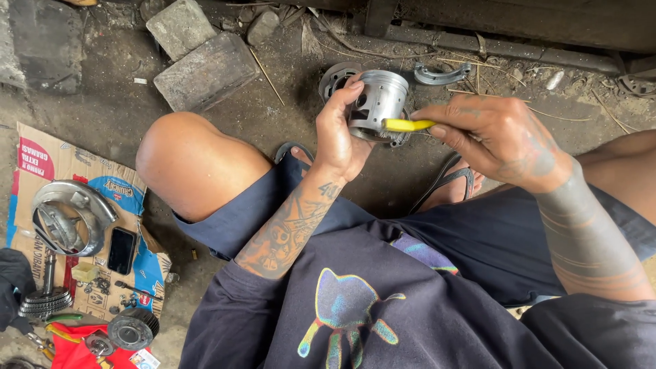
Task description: Cleaning a motorcycle engine piston using a wire brush to remove carbon deposits.
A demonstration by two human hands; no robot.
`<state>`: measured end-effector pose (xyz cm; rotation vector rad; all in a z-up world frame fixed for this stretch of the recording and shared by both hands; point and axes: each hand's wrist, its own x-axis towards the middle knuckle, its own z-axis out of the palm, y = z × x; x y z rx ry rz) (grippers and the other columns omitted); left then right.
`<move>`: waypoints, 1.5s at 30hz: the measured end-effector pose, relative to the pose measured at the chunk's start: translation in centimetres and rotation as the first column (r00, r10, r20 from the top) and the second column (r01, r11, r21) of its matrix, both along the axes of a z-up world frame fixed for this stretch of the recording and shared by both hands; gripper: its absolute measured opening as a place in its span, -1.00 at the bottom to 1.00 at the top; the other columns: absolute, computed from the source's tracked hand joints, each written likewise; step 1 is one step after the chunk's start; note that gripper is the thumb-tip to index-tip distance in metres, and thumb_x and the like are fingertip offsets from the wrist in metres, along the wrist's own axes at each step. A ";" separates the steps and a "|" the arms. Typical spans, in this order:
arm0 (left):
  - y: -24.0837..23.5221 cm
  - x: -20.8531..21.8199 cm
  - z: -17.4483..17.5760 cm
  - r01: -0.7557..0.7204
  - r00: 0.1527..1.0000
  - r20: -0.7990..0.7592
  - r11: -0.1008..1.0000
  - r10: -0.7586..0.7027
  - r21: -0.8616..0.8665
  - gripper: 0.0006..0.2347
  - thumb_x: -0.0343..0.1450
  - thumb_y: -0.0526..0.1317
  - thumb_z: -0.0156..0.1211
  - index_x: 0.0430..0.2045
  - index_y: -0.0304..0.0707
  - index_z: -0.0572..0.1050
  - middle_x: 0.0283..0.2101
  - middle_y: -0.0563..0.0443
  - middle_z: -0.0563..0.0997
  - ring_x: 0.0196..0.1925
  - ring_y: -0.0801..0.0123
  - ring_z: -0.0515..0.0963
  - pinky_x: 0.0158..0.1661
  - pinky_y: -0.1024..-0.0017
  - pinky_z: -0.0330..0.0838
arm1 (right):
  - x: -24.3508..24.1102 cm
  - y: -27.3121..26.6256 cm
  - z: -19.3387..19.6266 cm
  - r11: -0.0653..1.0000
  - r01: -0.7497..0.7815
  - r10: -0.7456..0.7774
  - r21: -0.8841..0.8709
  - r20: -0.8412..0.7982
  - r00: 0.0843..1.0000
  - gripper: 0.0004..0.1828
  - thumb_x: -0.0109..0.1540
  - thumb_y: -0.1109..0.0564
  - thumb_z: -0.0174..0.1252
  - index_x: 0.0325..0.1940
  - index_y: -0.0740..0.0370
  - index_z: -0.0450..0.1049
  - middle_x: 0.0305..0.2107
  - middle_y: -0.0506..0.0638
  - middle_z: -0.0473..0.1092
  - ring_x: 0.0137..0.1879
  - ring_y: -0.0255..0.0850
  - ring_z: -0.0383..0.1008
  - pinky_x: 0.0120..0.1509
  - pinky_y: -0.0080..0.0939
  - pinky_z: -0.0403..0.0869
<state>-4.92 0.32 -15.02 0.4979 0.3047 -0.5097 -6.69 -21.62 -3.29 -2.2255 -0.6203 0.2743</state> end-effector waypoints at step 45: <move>0.8 -0.8 -0.1 -0.293 0.913 0.275 0.953 0.302 -0.074 -0.49 0.40 -0.49 -0.01 0.26 -0.06 0.17 0.31 -0.30 0.37 0.30 -0.03 0.47 0.15 0.06 0.53 | -1.9 3.4 -1.0 0.994 0.085 -0.079 0.074 -0.080 0.994 -0.56 0.27 0.44 0.07 0.24 0.45 0.49 -0.47 0.11 0.43 -0.55 -0.14 0.30 -0.46 -0.13 0.29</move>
